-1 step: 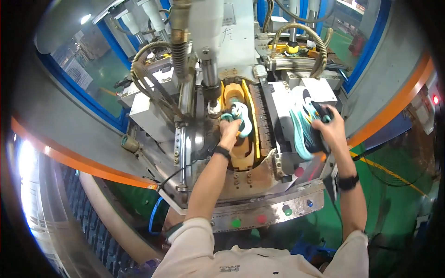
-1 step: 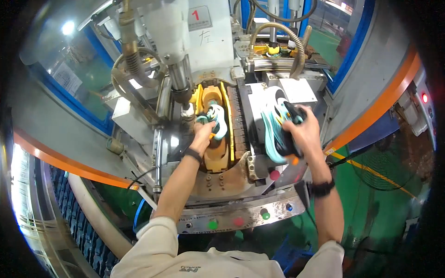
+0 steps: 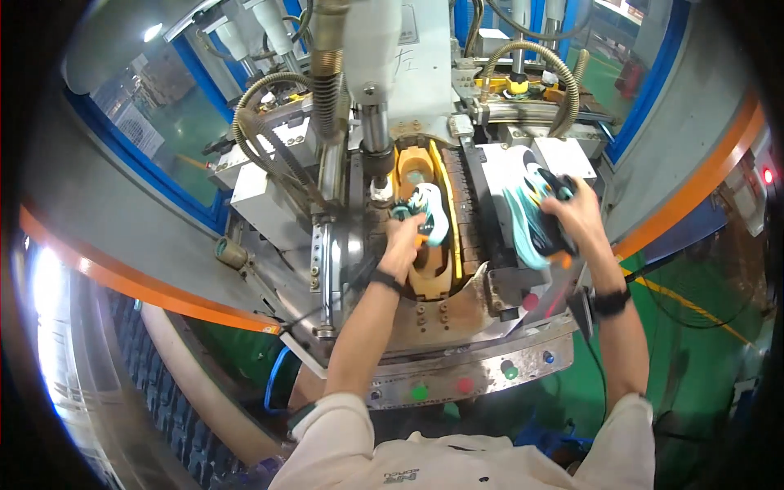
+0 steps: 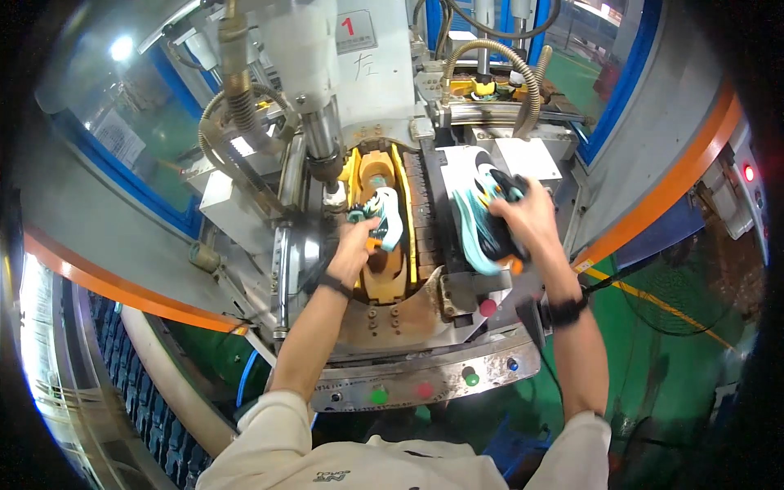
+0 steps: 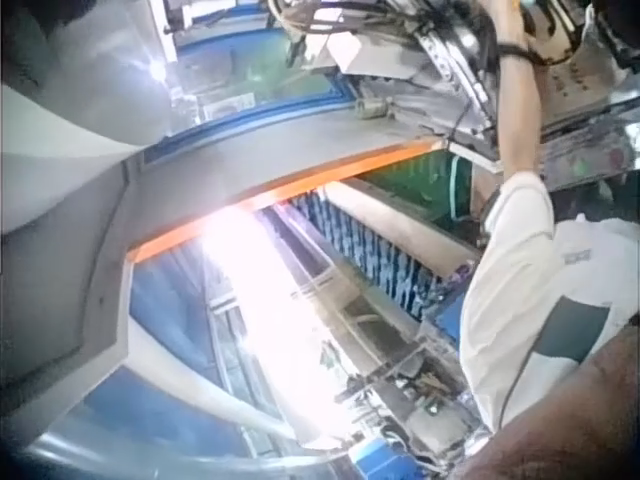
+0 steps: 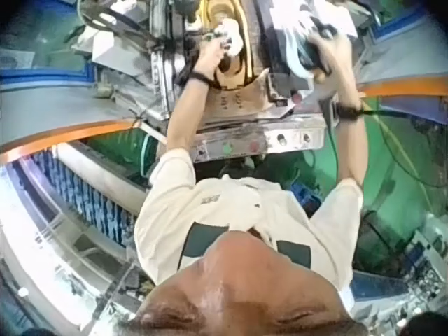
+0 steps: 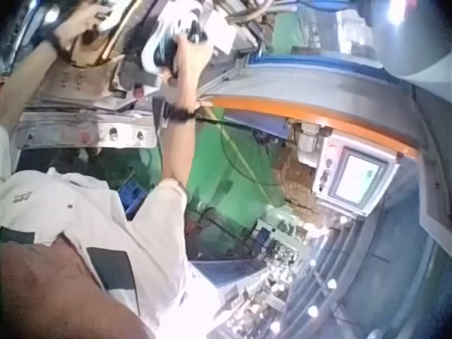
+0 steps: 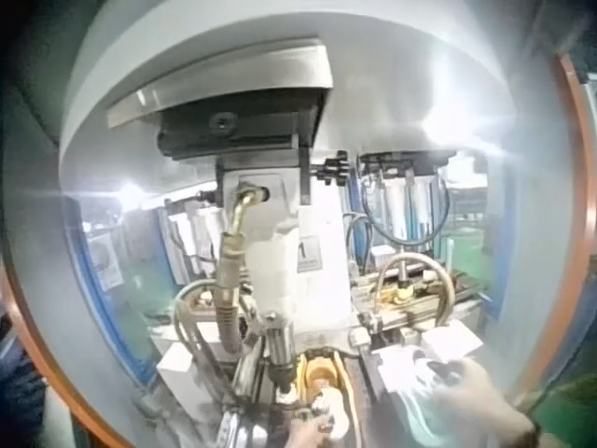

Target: Operating an industrial shoe lasting machine to shape the shoe upper around a last.

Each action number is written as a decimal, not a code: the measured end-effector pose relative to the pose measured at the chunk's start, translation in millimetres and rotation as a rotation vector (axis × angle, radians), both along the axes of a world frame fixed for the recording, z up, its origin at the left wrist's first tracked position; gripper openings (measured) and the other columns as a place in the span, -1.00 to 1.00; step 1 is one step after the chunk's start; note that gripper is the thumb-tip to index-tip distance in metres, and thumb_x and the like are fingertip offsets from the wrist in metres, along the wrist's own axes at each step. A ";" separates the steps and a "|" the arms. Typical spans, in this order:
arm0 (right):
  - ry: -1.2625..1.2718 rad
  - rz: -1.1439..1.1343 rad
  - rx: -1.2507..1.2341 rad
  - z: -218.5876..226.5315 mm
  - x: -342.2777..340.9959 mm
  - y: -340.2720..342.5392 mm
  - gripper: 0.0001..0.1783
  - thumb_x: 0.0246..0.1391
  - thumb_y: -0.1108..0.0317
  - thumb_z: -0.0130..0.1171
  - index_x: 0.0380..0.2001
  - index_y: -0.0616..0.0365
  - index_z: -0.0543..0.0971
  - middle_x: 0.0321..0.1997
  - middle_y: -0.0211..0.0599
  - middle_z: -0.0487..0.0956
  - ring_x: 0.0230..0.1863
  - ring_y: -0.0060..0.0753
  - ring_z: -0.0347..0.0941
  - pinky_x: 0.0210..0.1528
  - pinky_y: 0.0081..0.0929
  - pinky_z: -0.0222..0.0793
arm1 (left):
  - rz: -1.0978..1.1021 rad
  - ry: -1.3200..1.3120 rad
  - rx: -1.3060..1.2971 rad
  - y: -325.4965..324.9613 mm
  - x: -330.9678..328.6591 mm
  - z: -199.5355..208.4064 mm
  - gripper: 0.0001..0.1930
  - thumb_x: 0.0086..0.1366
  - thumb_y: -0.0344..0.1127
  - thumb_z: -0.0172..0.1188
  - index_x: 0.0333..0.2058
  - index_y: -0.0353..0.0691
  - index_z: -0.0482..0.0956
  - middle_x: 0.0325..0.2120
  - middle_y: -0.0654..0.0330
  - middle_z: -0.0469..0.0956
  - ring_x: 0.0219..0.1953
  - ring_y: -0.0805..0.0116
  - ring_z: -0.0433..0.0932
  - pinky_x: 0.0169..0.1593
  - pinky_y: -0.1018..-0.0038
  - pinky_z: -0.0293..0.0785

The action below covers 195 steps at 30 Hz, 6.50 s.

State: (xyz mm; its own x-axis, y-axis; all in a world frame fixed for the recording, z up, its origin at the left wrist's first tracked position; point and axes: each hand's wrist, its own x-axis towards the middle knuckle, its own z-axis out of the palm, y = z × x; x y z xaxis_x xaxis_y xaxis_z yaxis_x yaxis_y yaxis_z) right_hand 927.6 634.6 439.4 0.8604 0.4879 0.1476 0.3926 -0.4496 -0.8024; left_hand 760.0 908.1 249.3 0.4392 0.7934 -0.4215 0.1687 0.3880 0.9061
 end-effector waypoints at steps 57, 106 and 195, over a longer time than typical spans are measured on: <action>-0.836 2.249 1.229 213.9 -974.4 -111.4 -0.55 -0.08 0.61 0.25 -0.04 0.24 0.53 -0.03 -0.12 0.57 0.03 -0.05 0.49 0.10 -0.27 0.37 | 2.470 0.271 0.376 -898.5 -841.3 -184.5 -0.79 0.02 -0.47 0.29 -0.31 -0.36 0.57 -0.43 0.16 0.57 -0.45 0.30 0.55 -0.38 0.38 0.47; -1.023 1.700 1.110 241.0 -866.3 -132.1 0.14 -0.41 -0.20 0.51 0.18 0.31 0.32 -0.30 -0.11 0.43 -0.27 -0.24 0.35 -0.17 -0.24 0.13 | 1.205 -0.530 1.131 -479.4 -745.5 283.0 -0.19 0.27 0.08 0.25 0.29 -0.29 0.12 0.20 0.08 0.31 0.21 0.18 0.36 0.22 0.24 0.33; -0.407 1.325 0.154 -292.4 -369.5 54.2 -0.89 -0.01 0.50 0.14 -0.35 0.21 0.50 -0.38 -0.06 0.47 -0.32 0.05 0.42 -0.23 -0.14 0.34 | 1.945 -0.463 -0.318 -637.4 -496.1 28.1 -0.85 0.22 -0.47 0.25 -0.25 -0.41 0.56 -0.31 0.04 0.63 -0.32 0.12 0.65 -0.26 0.16 0.67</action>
